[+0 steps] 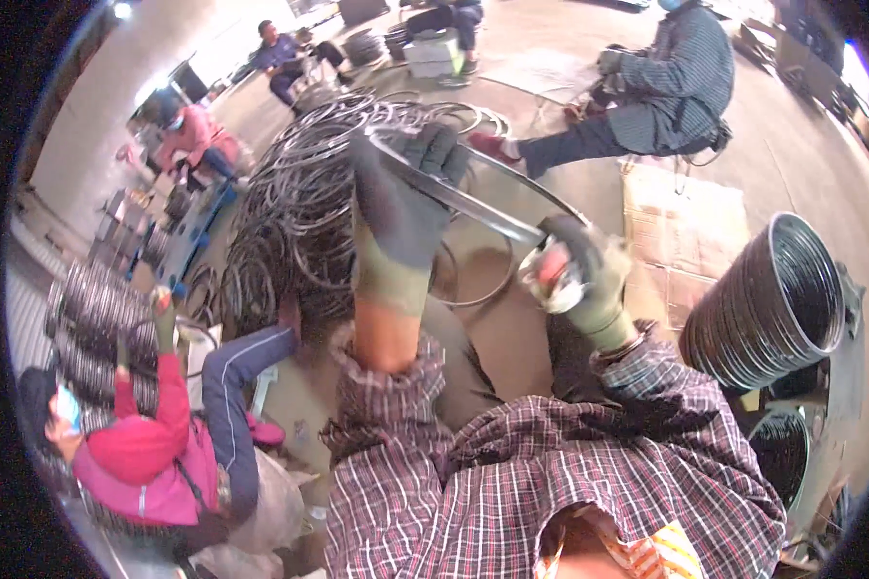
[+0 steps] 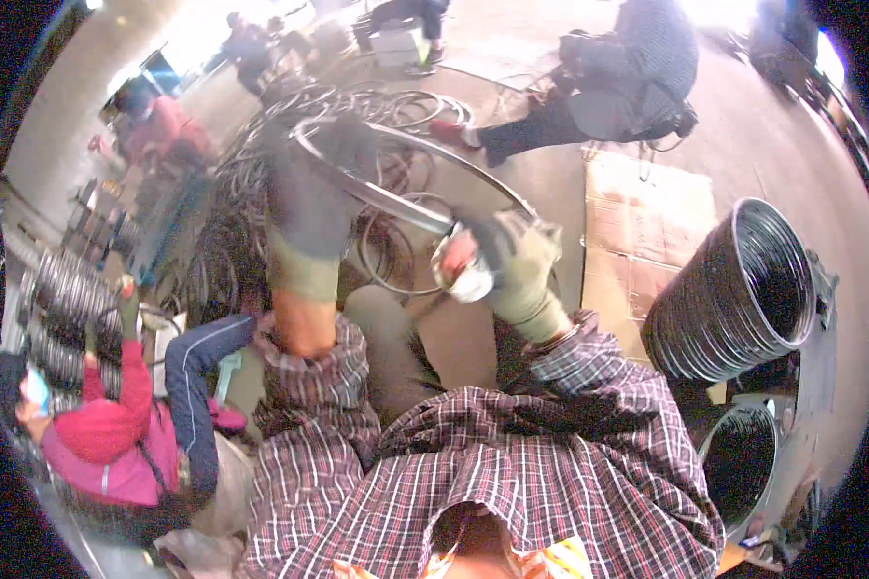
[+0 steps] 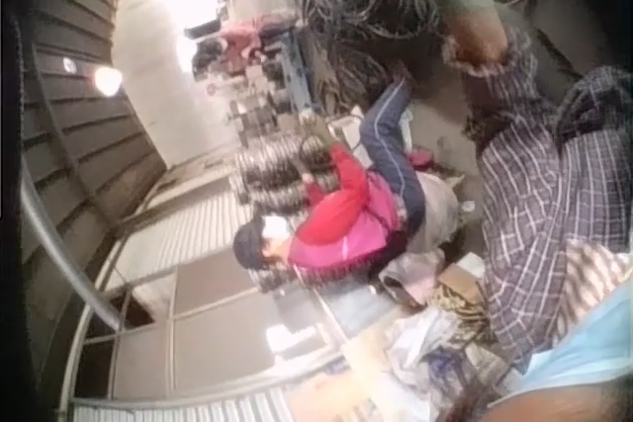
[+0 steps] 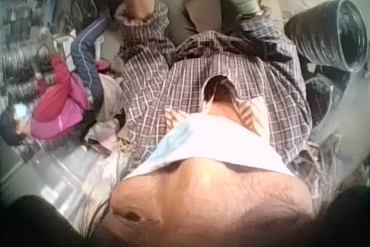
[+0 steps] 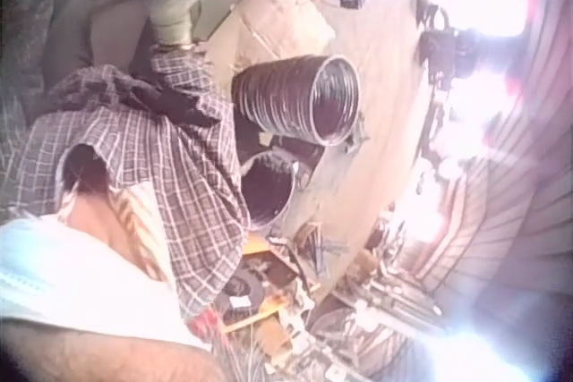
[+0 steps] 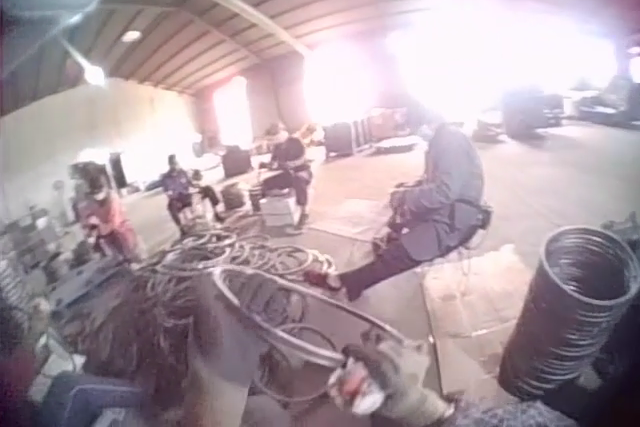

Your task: Cleaning and wiping circular metal rings using a cloth in a fabrication environment.

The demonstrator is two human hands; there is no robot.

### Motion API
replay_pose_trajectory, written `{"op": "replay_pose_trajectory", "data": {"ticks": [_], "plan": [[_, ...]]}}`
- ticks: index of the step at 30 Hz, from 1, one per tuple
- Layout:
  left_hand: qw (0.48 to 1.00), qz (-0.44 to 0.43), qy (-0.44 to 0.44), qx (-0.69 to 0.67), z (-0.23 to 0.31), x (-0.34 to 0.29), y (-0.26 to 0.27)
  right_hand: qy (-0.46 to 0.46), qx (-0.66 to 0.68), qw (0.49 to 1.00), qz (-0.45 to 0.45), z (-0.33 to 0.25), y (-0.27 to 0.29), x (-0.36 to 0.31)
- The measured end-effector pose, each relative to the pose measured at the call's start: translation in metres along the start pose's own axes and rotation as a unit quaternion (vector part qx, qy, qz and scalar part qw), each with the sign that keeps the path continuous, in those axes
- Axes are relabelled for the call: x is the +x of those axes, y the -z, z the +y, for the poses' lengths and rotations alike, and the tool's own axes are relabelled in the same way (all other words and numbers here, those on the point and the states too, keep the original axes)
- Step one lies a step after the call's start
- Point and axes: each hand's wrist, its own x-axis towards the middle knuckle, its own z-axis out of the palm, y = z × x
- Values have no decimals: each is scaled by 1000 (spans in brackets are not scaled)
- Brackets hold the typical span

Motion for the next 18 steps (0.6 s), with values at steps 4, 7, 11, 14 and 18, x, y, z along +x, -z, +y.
{"op": "replay_pose_trajectory", "data": {"ticks": [4,7,11,14,18], "plan": [[994,-60,63,67,10,7,13,-76,224,953,-191,-15,-58,-68],[970,-55,77,225,26,-24,9,-23,190,946,-263,0,-66,-82],[954,-79,111,266,40,-39,9,-485,584,646,-72,62,-48,-33],[950,-63,95,290,51,-61,18,54,167,984,-7,-3,9,90],[835,29,-68,545,30,-89,6,246,89,964,-42,0,5,158]]}}
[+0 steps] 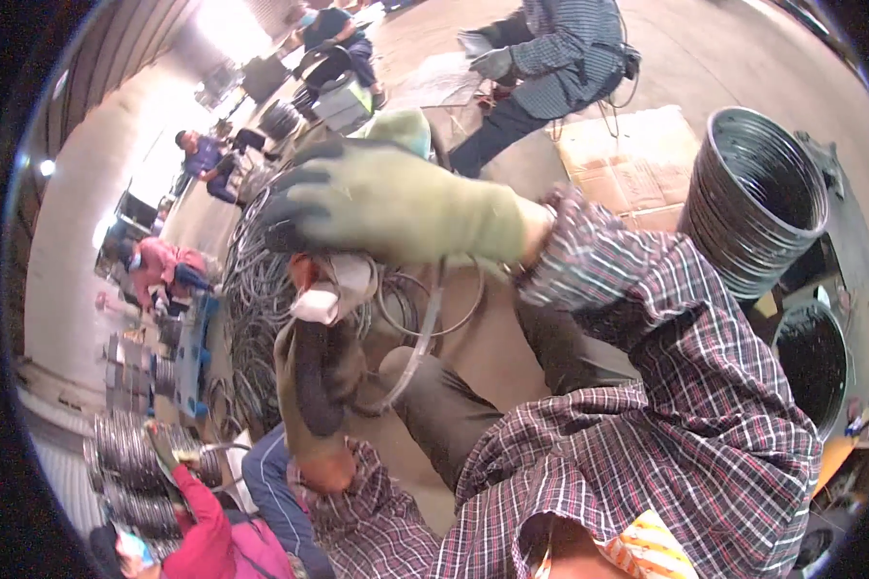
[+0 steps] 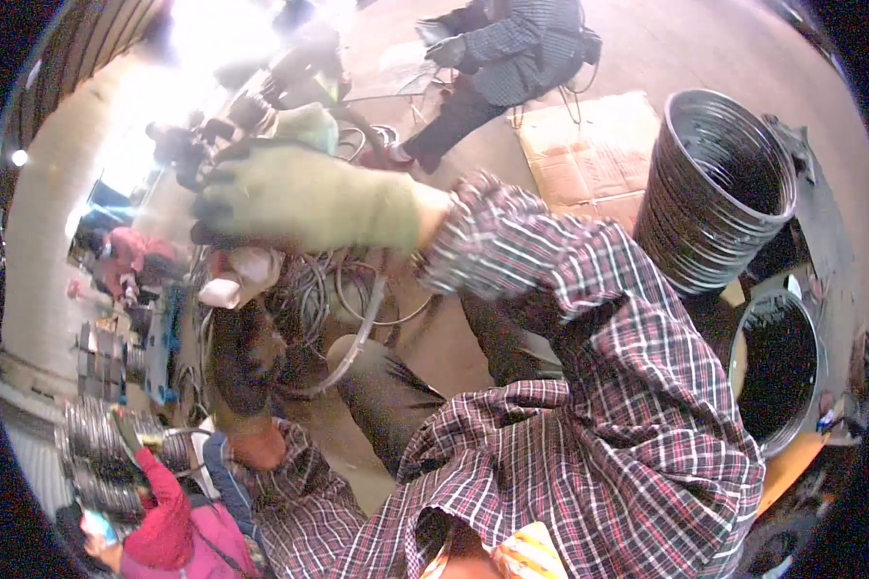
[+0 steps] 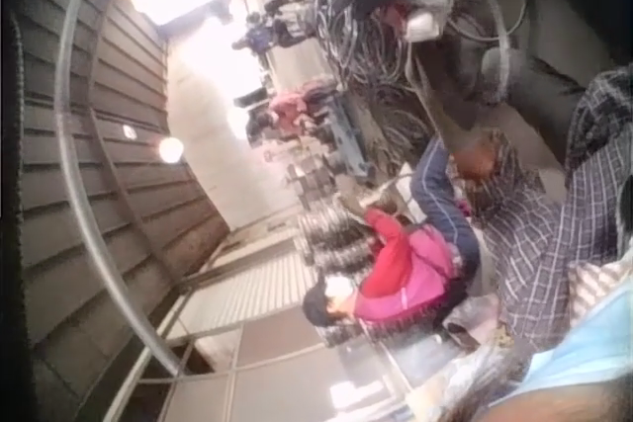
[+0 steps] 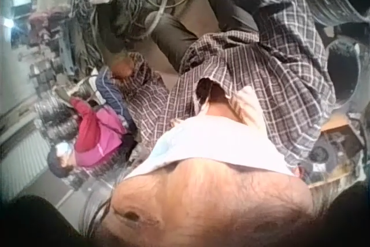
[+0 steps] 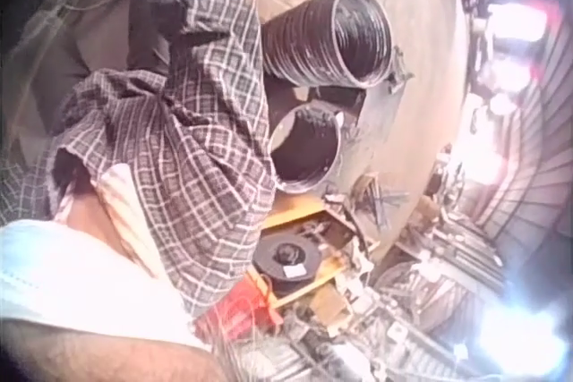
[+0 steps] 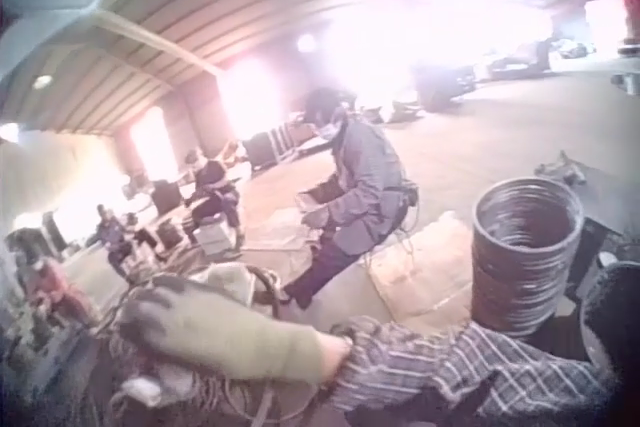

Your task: Cleaning and wiping circular metal rings using a cloth in a fabrication environment.

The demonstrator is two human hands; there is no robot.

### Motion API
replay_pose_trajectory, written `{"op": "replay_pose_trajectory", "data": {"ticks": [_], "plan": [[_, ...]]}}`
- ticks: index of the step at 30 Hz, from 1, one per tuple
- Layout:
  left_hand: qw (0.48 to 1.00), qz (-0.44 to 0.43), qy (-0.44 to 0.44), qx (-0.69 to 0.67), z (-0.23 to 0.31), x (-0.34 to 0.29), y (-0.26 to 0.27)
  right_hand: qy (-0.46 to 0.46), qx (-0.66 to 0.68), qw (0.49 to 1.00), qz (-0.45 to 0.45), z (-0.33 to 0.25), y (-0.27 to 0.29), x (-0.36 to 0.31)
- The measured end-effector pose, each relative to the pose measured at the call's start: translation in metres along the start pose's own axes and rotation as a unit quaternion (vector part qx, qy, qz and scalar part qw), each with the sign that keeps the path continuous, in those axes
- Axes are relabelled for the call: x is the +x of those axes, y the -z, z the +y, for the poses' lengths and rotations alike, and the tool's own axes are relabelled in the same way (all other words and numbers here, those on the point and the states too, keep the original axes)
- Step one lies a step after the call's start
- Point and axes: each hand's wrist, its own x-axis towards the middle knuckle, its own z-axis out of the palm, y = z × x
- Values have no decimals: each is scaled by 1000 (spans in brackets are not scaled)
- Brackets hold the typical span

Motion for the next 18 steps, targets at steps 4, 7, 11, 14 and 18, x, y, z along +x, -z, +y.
{"op": "replay_pose_trajectory", "data": {"ticks": [4,7,11,14,18], "plan": [[818,-236,124,-510,29,-24,32,-137,34,984,106,55,15,-30],[829,-275,100,-476,27,-29,21,-181,45,967,174,59,8,-76],[853,-232,115,-453,10,-27,22,-237,153,958,52,32,22,-74],[835,-278,131,-456,5,-15,-1,7,-24,999,44,3,45,-32],[720,-382,103,-570,23,-22,-1,-261,191,946,0,72,55,-91]]}}
